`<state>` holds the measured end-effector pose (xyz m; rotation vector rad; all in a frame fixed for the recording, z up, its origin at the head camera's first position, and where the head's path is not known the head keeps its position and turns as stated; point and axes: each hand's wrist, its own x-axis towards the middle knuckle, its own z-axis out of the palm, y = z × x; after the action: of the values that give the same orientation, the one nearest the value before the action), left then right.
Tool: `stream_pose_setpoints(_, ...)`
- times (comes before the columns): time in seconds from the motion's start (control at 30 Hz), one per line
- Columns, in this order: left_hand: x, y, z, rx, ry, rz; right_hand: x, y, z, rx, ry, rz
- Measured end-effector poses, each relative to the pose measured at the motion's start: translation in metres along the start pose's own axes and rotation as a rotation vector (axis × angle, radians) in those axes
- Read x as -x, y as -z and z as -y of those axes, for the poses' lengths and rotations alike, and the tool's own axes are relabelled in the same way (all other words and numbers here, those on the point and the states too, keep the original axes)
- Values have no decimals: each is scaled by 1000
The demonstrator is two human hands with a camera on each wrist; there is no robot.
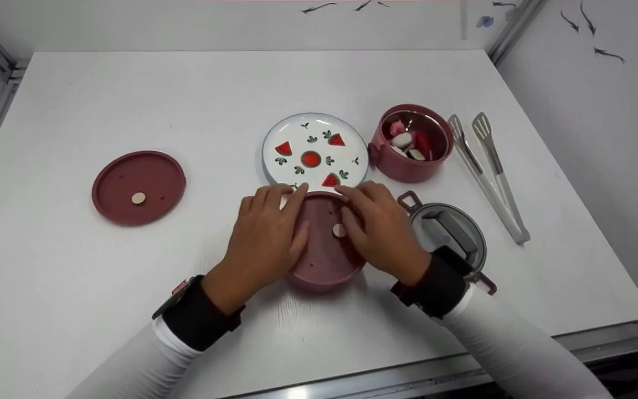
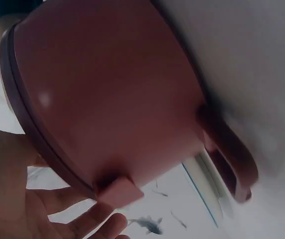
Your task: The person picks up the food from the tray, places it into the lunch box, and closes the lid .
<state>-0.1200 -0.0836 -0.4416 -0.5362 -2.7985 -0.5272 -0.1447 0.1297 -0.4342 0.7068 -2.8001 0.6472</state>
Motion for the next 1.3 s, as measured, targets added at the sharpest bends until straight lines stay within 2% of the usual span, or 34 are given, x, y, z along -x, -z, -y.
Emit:
stream_pose_setpoints(0.13, -4, -12, -3, 35, -29, 67, -2, -13, 3, -52, 40, 85)
stream_pose_setpoints(0.27, -7, -19, -1, 79, 5, 137, -3, -20, 5, -21, 44, 136)
stream_pose_setpoints(0.4, -10, -20, 2, 126, 15, 184, -7, -19, 5, 35, 59, 179)
stream_pose_setpoints(0.57, -16, -16, 4, 129, 25, 307, -12, -14, 5, 86, 101, 314)
stream_pose_setpoints(0.67, -20, -14, 4, 139, 31, 359, -14, -12, 4, 80, 94, 360)
stream_pose_setpoints(0.8, -18, -15, 3, 150, 29, 350, -12, -14, 5, 48, 40, 388)
stream_pose_setpoints(0.97, -14, -18, 3, 167, 43, 313, -10, -17, 6, 10, -1, 344)
stream_pose_setpoints(1.1, -13, -14, 5, 229, 58, 335, -8, -17, 7, -13, -9, 337)
stream_pose_setpoints(1.2, -17, -8, 13, 301, 58, 368, -8, -18, 7, -21, -23, 346)
stream_pose_setpoints(1.3, -24, 3, 33, 319, 73, 341, -9, -19, 6, -30, -40, 350)
